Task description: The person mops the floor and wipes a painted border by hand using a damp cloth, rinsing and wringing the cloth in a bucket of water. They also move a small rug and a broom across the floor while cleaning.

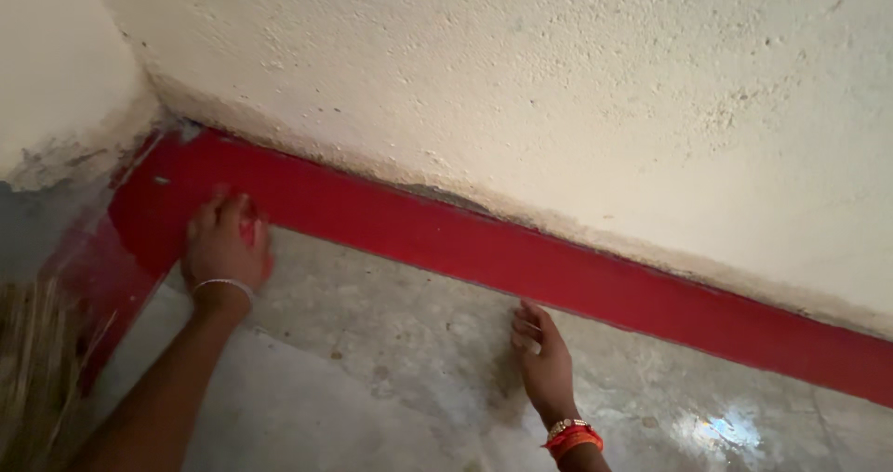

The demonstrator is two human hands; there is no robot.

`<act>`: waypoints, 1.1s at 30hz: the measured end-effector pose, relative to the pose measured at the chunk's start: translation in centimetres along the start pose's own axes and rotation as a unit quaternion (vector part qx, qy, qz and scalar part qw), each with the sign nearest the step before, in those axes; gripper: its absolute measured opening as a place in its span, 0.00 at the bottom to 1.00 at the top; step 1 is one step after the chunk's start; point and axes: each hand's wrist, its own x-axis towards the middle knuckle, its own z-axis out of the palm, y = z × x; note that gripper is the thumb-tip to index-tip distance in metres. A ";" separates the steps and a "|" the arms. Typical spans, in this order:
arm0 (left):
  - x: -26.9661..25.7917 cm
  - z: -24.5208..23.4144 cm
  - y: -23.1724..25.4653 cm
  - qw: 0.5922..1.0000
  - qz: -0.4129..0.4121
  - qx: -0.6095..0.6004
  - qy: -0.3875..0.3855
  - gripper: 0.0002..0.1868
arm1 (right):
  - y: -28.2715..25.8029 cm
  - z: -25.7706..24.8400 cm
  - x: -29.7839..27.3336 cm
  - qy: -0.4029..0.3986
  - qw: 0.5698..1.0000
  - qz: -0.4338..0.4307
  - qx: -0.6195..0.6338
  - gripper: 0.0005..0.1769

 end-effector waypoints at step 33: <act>-6.9 4.0 1.8 0.998 -0.033 -0.011 -0.051 0.13 | -12.0 18.5 -2.8 -0.214 0.861 -0.089 -0.453 0.67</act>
